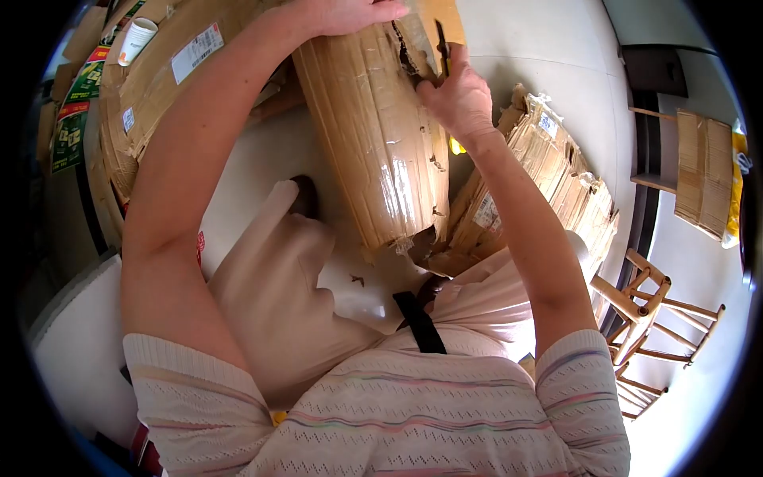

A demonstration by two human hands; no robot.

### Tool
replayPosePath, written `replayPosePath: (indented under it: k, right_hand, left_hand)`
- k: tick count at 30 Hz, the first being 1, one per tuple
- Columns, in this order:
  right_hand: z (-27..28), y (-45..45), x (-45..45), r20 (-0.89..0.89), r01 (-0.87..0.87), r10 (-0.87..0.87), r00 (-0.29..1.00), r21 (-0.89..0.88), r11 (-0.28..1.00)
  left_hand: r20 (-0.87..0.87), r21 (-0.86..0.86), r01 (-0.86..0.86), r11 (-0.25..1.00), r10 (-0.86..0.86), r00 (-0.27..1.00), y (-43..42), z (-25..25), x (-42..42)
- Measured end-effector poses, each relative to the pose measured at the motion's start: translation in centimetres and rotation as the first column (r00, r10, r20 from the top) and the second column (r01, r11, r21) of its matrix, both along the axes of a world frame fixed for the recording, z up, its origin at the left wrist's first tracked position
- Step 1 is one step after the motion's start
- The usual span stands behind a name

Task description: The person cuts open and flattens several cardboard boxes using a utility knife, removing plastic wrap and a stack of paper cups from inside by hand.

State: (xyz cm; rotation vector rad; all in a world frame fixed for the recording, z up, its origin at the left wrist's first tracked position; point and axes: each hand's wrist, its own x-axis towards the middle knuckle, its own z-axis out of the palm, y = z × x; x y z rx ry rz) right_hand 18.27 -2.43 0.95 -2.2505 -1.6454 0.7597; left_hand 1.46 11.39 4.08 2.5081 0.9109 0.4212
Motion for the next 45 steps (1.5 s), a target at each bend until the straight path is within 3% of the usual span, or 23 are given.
replayPosePath:
  k: [3, 6, 8, 9, 12, 13, 15, 18, 21, 23, 26, 28, 30, 35, 40, 45]
  right_hand:
    - [-1.4, 0.0, 0.4, -0.001, -0.044, 0.044, 0.999, 0.021, 0.999]
    - [-2.6, 0.8, 1.1, 0.004, -0.092, 0.092, 0.996, 0.116, 0.989]
    - [-2.3, 1.1, 1.2, -0.014, -0.084, 0.086, 0.996, 0.116, 0.99]
    - [-2.2, 1.2, 1.3, -0.023, -0.08, 0.083, 0.996, 0.115, 0.99]
    - [-2.1, 0.9, 2.1, -0.056, -0.148, 0.162, 0.985, 0.198, 0.969]
    - [-1.3, 1.1, 2.0, 0.001, -0.108, 0.109, 0.994, 0.129, 0.986]
    - [-2.2, 1.5, 3.0, -0.114, -0.046, 0.061, 0.992, 0.128, 0.991]
    - [-2.8, 1.8, 3.4, -0.181, -0.014, 0.038, 0.983, 0.134, 0.991]
    - [-2.9, 1.6, 3.1, -0.17, -0.045, 0.069, 0.983, 0.144, 0.989]
    - [-2.1, 1.3, 2.5, -0.155, -0.079, 0.101, 0.983, 0.141, 0.987]
    - [2.4, -1.0, 1.6, -0.353, 0.033, -0.076, 0.933, -0.128, 0.991]
    - [3.0, -2.7, 2.6, -0.447, 0.075, -0.107, 0.888, -0.089, 0.993]
    - [4.2, -5.2, 2.2, -0.458, 0.045, -0.161, 0.874, -0.256, 0.966]
    - [3.6, -5.2, 0.9, -0.336, -0.222, 0.101, 0.936, -0.344, 0.912]
    - [3.7, -3.2, 1.3, -0.256, -0.445, 0.374, 0.891, -0.338, 0.829]
    - [3.7, -2.1, 0.8, -0.28, -0.389, 0.283, 0.917, -0.476, 0.789]
  left_hand:
    - [-0.137, 0.07, -0.032, 0.997, 0.041, 0.99, -0.2, 0.3, 0.0]
    - [0.106, 0.495, -0.125, 0.86, 0.083, 0.991, -2.0, 0.0, 0.9]
    - [-0.096, 0.505, 0.006, 0.863, 0.05, 0.994, -4.1, 1.1, 2.0]
    - [-0.196, 0.501, 0.072, 0.863, 0.032, 0.98, -5.2, 1.7, 2.5]
    - [-0.317, 0.25, 0.37, 0.895, -0.286, 0.904, -9.2, 1.4, 3.8]
    - [-0.37, 0.182, 0.378, 0.908, -0.293, 0.882, -9.1, 1.5, 3.5]
    - [-0.471, 0.042, 0.381, 0.924, -0.319, 0.823, -8.8, 1.5, 2.8]
    - [-0.599, 0.012, 0.392, 0.92, -0.308, 0.739, -8.8, 0.0, 2.7]
    - [-0.569, 0.019, 0.371, 0.928, -0.295, 0.767, -8.4, -0.5, 2.6]
    - [-0.572, -0.082, 0.334, 0.939, -0.319, 0.756, -8.2, 0.0, 2.8]
    - [-0.596, -0.12, 0.291, 0.949, -0.303, 0.744, -7.6, -0.1, 2.6]
    - [-0.596, -0.114, 0.274, 0.955, -0.286, 0.75, -7.2, -0.4, 2.2]
    - [-0.567, -0.107, 0.269, 0.957, -0.281, 0.774, -7.0, -0.5, 2.0]
    - [-0.558, -0.14, 0.253, 0.957, -0.287, 0.779, -6.9, 0.9, 2.9]
    - [-0.584, -0.157, 0.244, 0.957, -0.289, 0.758, -7.3, 1.9, 3.9]
    - [-0.616, -0.144, 0.276, 0.95, -0.305, 0.726, -7.4, 1.4, 4.8]
